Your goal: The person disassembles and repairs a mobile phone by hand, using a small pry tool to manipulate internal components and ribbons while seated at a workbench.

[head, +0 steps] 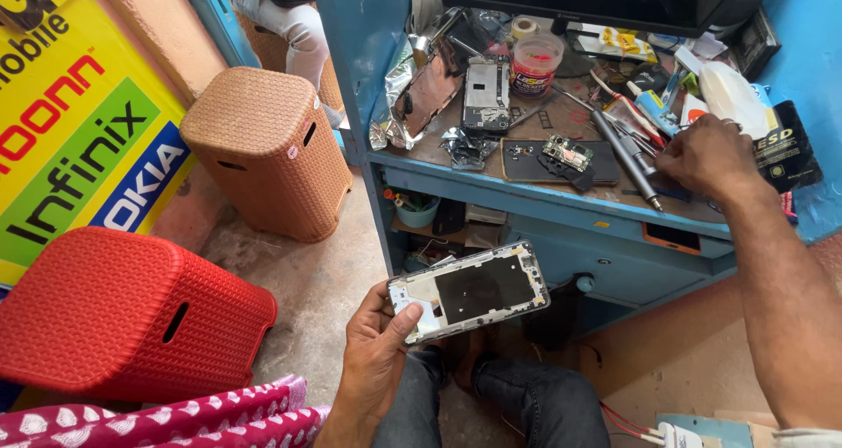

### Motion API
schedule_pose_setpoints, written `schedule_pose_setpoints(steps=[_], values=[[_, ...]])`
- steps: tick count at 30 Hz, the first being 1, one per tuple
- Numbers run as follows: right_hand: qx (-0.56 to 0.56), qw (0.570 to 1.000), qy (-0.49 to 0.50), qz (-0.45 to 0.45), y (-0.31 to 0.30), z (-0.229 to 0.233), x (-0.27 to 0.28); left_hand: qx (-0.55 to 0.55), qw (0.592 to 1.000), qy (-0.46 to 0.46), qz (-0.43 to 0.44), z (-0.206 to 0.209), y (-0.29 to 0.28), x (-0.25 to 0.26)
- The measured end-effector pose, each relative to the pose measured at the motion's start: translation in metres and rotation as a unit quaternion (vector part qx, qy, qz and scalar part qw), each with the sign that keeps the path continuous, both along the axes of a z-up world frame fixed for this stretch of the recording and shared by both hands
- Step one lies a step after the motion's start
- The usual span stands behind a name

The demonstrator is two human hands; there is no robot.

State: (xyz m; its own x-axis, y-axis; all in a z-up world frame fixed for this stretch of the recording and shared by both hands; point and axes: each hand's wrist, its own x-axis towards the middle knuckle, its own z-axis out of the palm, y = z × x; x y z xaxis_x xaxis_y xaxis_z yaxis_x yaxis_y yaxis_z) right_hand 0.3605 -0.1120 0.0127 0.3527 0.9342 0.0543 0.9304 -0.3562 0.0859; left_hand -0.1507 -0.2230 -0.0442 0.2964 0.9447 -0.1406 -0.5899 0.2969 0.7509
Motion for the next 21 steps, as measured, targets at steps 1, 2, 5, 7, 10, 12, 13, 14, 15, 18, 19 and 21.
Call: schedule_pose_setpoints(steps=[1, 2, 5, 7, 10, 12, 13, 14, 15, 18, 19, 21], values=[[-0.034, 0.998, 0.031, -0.035, 0.003, 0.002, 0.0, -0.001, 1.0, 0.009, -0.003, 0.0, 0.0, 0.0], [-0.025, 1.0, 0.005, -0.008, 0.001, 0.002, -0.001, 0.0, 1.0, 0.01, -0.003, 0.001, -0.001, -0.001], [-0.007, 0.998, -0.044, 0.047, -0.004, 0.002, -0.001, 0.004, 1.0, 0.012, -0.007, 0.002, -0.002, 0.0], [-0.008, 0.998, -0.036, 0.047, -0.006, 0.002, 0.001, 0.008, 1.0, 0.012, -0.011, 0.002, -0.002, 0.0], [0.019, 0.997, -0.005, 0.071, -0.007, 0.002, 0.004, 0.008, 1.0, 0.01, -0.01, 0.002, -0.002, 0.0], [0.008, 0.997, -0.02, 0.071, -0.002, 0.003, 0.003, 0.007, 1.0, 0.014, -0.008, 0.002, -0.002, 0.0], [0.002, 0.997, -0.027, 0.071, 0.001, 0.005, 0.002, 0.006, 1.0, 0.016, -0.007, 0.002, -0.003, 0.0], [-0.014, 0.998, -0.018, 0.051, 0.003, 0.005, 0.0, 0.001, 1.0, 0.019, -0.006, 0.002, -0.003, -0.001], [-0.03, 0.999, -0.009, 0.032, 0.005, 0.006, -0.003, -0.003, 1.0, 0.021, -0.004, 0.002, -0.003, -0.001], [-0.03, 0.999, 0.003, 0.03, 0.003, 0.01, -0.005, 0.007, 1.0, 0.006, 0.001, 0.0, -0.003, -0.003], [-0.021, 0.999, 0.004, 0.037, 0.002, 0.01, -0.003, 0.014, 1.0, -0.002, 0.002, 0.0, -0.002, -0.003], [0.003, 0.999, 0.018, 0.05, 0.002, 0.008, 0.003, 0.006, 1.0, 0.007, 0.004, 0.0, -0.001, -0.004]])
